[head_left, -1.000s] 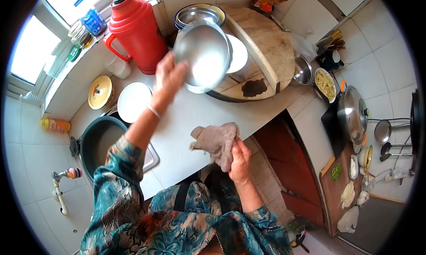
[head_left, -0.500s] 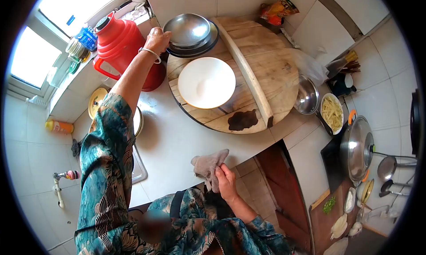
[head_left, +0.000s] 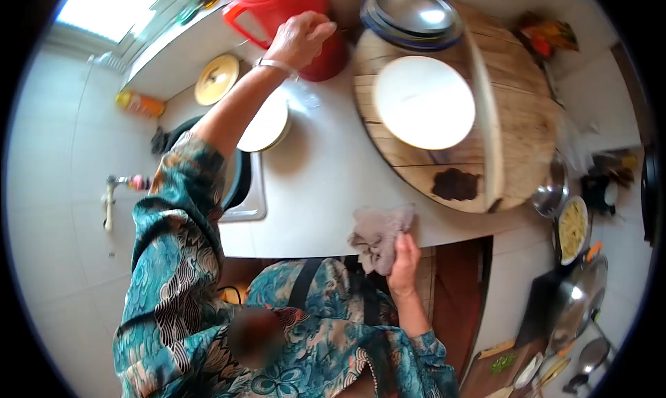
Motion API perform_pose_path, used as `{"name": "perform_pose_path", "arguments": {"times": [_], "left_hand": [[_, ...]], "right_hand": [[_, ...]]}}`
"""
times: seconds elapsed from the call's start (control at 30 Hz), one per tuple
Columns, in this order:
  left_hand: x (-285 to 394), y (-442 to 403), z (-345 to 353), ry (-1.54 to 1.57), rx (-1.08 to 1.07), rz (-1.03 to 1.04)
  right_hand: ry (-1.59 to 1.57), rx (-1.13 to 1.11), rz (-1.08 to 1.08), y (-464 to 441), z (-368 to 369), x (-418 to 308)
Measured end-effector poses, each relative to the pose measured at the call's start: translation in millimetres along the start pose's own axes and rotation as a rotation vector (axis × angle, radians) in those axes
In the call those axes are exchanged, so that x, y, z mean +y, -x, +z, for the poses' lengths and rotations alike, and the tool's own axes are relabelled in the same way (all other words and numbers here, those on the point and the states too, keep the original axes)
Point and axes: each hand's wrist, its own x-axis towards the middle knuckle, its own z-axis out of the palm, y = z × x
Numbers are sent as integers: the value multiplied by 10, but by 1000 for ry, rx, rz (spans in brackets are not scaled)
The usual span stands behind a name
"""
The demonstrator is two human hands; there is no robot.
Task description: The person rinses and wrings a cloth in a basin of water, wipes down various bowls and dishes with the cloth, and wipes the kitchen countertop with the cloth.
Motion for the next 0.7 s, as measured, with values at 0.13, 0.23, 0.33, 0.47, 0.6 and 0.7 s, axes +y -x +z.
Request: {"name": "perform_pose_path", "arguments": {"times": [0.13, 0.23, 0.33, 0.47, 0.6, 0.7], "left_hand": [[-917, 780, -579, -182, 39, -201], [-1356, 1256, -711, -515, 48, -315], [-1701, 1526, -716, -581, 64, -388], [-1775, 1629, -581, 283, -114, -1001], [-1903, 1678, -476, 718, -293, -1132], [-1935, 1630, -457, 766, -307, -1162]], "right_hand": [[-29, -3, 3, -33, 22, 7], [81, -56, -1, -52, -16, 38], [146, -95, 1, -57, 108, 46], [128, -125, 4, -23, 410, 0], [345, -130, -42, 68, 777, -18], [508, -111, -56, 51, 922, 111]]}}
